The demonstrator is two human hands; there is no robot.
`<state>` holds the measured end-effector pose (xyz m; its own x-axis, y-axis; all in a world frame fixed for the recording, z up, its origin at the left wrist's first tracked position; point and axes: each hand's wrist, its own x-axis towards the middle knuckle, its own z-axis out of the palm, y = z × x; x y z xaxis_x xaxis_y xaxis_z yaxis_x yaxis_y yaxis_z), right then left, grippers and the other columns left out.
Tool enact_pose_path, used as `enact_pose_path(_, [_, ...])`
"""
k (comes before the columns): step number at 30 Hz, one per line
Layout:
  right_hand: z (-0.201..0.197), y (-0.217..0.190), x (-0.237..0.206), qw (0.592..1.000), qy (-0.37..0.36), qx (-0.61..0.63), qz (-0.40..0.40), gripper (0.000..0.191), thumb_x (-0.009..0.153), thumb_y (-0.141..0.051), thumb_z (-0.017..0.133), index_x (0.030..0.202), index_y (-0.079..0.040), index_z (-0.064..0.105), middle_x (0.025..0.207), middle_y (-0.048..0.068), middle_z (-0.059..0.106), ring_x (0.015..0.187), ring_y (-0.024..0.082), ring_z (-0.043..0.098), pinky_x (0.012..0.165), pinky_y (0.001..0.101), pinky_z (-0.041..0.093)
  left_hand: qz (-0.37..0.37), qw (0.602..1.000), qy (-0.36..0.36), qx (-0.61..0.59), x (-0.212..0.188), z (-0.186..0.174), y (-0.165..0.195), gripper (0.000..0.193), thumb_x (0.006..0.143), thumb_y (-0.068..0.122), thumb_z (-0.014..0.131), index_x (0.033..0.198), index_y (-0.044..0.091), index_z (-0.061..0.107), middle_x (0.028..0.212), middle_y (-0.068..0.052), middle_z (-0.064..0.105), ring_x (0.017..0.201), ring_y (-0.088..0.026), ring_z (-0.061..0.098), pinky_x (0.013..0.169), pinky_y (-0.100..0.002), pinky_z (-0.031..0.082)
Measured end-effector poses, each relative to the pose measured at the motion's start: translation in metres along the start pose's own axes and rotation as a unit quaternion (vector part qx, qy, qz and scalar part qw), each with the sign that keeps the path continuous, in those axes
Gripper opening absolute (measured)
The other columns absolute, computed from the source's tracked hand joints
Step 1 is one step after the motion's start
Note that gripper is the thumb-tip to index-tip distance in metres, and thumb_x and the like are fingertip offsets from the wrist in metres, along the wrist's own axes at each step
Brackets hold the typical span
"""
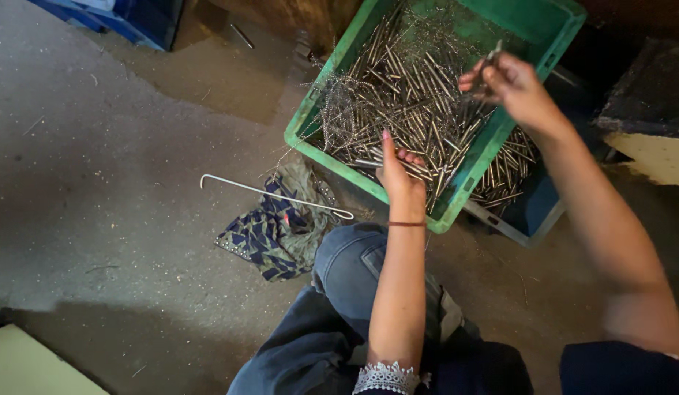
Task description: The person sits on the floor and sorts small metal rods from a green crate. They use a long metal rod to stir the pile, then pick up handfuls of rods with both hands, separating them and placing them back into the crate.
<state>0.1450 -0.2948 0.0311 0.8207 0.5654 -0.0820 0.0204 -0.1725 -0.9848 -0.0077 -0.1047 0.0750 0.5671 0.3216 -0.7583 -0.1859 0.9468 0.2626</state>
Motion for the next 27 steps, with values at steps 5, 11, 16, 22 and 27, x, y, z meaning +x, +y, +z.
enact_pose_path(5, [0.021, -0.017, 0.004, 0.906, -0.008, 0.411, 0.102, 0.023, 0.113, -0.024, 0.042, 0.13, -0.014, 0.055, 0.12, 0.014, 0.067, 0.109, 0.034, 0.072, 0.097, 0.0607, 0.06, -0.007, 1.0, -0.01, -0.029, 0.002, 0.001, 0.0, 0.031, 0.095, 0.035, 0.073, 0.084, 0.017, 0.05, 0.064, 0.006, 0.048, 0.053, -0.007, 0.048, 0.046, -0.024, 0.04])
enact_pose_path(11, [0.038, -0.048, -0.002, 0.993, 0.057, -0.079, -0.064, 0.018, 0.112, -0.013, 0.057, 0.127, -0.003, 0.059, 0.119, 0.016, 0.072, 0.113, 0.029, 0.072, 0.094, 0.051, 0.061, -0.016, 0.998, -0.007, -0.058, 0.004, -0.003, 0.001, 0.027, 0.098, 0.029, 0.067, 0.085, 0.015, 0.049, 0.065, 0.005, 0.05, 0.055, -0.007, 0.049, 0.047, -0.024, 0.043])
enact_pose_path(16, [0.033, -0.052, -0.009, 0.909, 0.121, -0.358, -0.176, 0.017, 0.105, -0.007, 0.066, 0.12, 0.0, 0.064, 0.109, 0.015, 0.077, 0.107, 0.026, 0.074, 0.09, 0.047, 0.053, 0.058, 0.997, -0.021, 0.039, 0.002, -0.002, 0.001, 0.029, 0.098, 0.034, 0.071, 0.091, 0.011, 0.055, 0.071, 0.001, 0.059, 0.058, -0.01, 0.055, 0.049, -0.026, 0.048])
enact_pose_path(22, [0.04, -0.037, 0.002, 0.984, 0.128, -0.114, -0.051, 0.013, 0.109, -0.008, 0.06, 0.121, -0.002, 0.064, 0.108, 0.012, 0.075, 0.101, 0.018, 0.076, 0.091, 0.0354, 0.063, 0.091, 0.991, -0.051, 0.083, -0.004, 0.004, -0.003, 0.035, 0.098, 0.039, 0.07, 0.098, 0.005, 0.061, 0.09, -0.009, 0.071, 0.071, -0.017, 0.069, 0.057, -0.027, 0.056])
enact_pose_path(27, [0.055, -0.028, 0.016, 0.951, -0.172, -0.255, 0.035, 0.018, 0.101, -0.015, 0.066, 0.114, -0.004, 0.072, 0.095, 0.01, 0.08, 0.08, 0.019, 0.079, 0.08, 0.0342, 0.061, 0.027, 0.994, -0.079, 0.07, -0.004, 0.006, 0.0, 0.033, 0.096, 0.033, 0.068, 0.106, 0.002, 0.064, 0.099, -0.011, 0.073, 0.08, -0.019, 0.074, 0.067, -0.032, 0.063])
